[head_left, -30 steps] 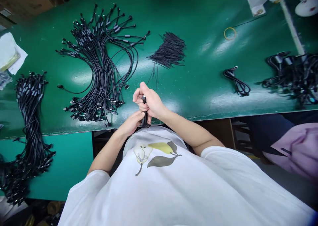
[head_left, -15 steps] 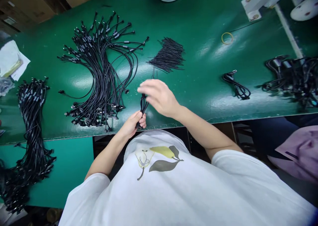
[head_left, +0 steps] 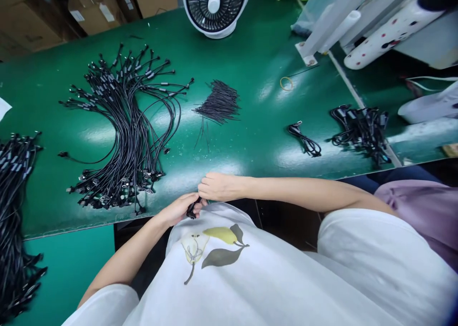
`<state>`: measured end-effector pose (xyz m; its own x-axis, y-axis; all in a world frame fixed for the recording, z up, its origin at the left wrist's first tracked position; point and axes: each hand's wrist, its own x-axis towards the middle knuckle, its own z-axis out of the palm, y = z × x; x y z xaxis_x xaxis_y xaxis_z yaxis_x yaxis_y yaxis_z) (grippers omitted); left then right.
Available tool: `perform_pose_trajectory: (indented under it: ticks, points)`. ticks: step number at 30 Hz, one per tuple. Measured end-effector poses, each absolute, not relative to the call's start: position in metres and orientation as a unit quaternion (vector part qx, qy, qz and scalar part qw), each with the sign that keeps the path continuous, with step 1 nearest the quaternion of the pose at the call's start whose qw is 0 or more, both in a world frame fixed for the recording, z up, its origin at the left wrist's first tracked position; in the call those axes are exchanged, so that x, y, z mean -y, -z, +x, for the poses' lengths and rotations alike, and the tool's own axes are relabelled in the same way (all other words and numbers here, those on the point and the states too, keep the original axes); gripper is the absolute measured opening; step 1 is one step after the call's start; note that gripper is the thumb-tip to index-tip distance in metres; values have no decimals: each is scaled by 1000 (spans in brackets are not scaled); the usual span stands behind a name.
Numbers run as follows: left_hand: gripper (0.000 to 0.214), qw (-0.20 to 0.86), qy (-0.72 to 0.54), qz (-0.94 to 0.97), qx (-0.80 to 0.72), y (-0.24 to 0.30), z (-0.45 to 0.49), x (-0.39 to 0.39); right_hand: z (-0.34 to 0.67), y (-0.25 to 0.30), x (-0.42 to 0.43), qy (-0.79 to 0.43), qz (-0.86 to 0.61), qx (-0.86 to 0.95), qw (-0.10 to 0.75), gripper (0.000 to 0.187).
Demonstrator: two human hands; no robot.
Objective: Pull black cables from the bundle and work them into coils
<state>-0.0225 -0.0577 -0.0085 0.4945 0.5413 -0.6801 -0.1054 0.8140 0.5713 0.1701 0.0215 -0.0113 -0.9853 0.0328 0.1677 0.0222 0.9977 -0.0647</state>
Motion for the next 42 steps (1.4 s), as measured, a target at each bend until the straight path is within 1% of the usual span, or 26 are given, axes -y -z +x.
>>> perform_pose_trajectory:
  ticks: [2,4,5,6,8,9,10,12,16,19,21,23,25,27,28,29,30,32,34,36,38,39,40,41,42]
  points:
    - [39,839,-213,194,-461,11,-21,54,168,12,-32,-70,-17,994,81,27]
    - [35,822,-282,167,-466,13,-20,49,175,14,-52,-131,-61,984,109,21]
    - [35,804,-329,156,-471,13,-21,46,182,15,-66,-159,-125,969,140,21]
    - [34,781,-376,146,-477,13,-22,42,193,17,-83,-178,-224,943,171,23]
    - [35,734,-454,129,-488,11,-23,35,218,25,-118,-176,-475,836,211,26]
    - [36,719,-477,124,-490,9,-24,32,231,30,-134,-163,-575,778,195,27]
    - [36,711,-491,122,-488,6,-24,29,242,37,-149,-158,-620,747,179,28]
    - [37,710,-499,126,-480,1,-24,27,256,51,-169,-164,-645,733,141,22]
    - [39,707,-505,138,-476,-6,-24,30,263,61,-174,-169,-627,754,104,12]
    - [41,702,-509,150,-475,-8,-22,33,265,50,-156,-130,-637,751,114,12]
    - [41,699,-511,160,-473,-11,-20,34,261,39,-136,-110,-649,738,151,12]
    - [40,700,-511,170,-469,-14,-15,34,248,29,-109,-155,-634,730,203,9]
    - [42,709,-502,181,-461,-17,-10,35,225,20,-75,-278,-573,736,230,9]
    - [48,721,-488,193,-453,-18,-7,36,198,15,-42,-416,-485,739,212,10]
    - [49,724,-482,199,-451,-17,-6,37,185,13,-29,-461,-446,741,197,10]
    - [49,722,-480,208,-453,-14,-6,37,173,11,-18,-481,-418,748,185,9]
    - [47,714,-481,219,-459,-11,-7,37,164,10,-11,-474,-401,764,177,9]
    - [41,680,-490,253,-483,-3,-10,37,151,7,-5,-381,-383,824,173,10]
    - [33,620,-494,307,-527,5,-12,40,144,0,-6,-224,-343,894,179,16]
    - [26,543,-475,382,-578,8,-12,45,140,-11,-9,-69,-244,944,209,22]
    - [22,481,-431,453,-614,8,-13,50,138,-22,-14,37,-109,960,256,27]
    - [21,493,-392,466,-621,8,-15,50,138,-26,-18,67,-38,961,267,31]
    - [23,534,-350,463,-615,6,-19,49,137,-26,-24,81,3,961,266,34]
    - [26,575,-329,446,-603,4,-25,48,135,-25,-32,92,19,956,277,36]
    - [27,570,-333,437,-611,1,-31,47,132,-22,-39,108,49,950,289,37]
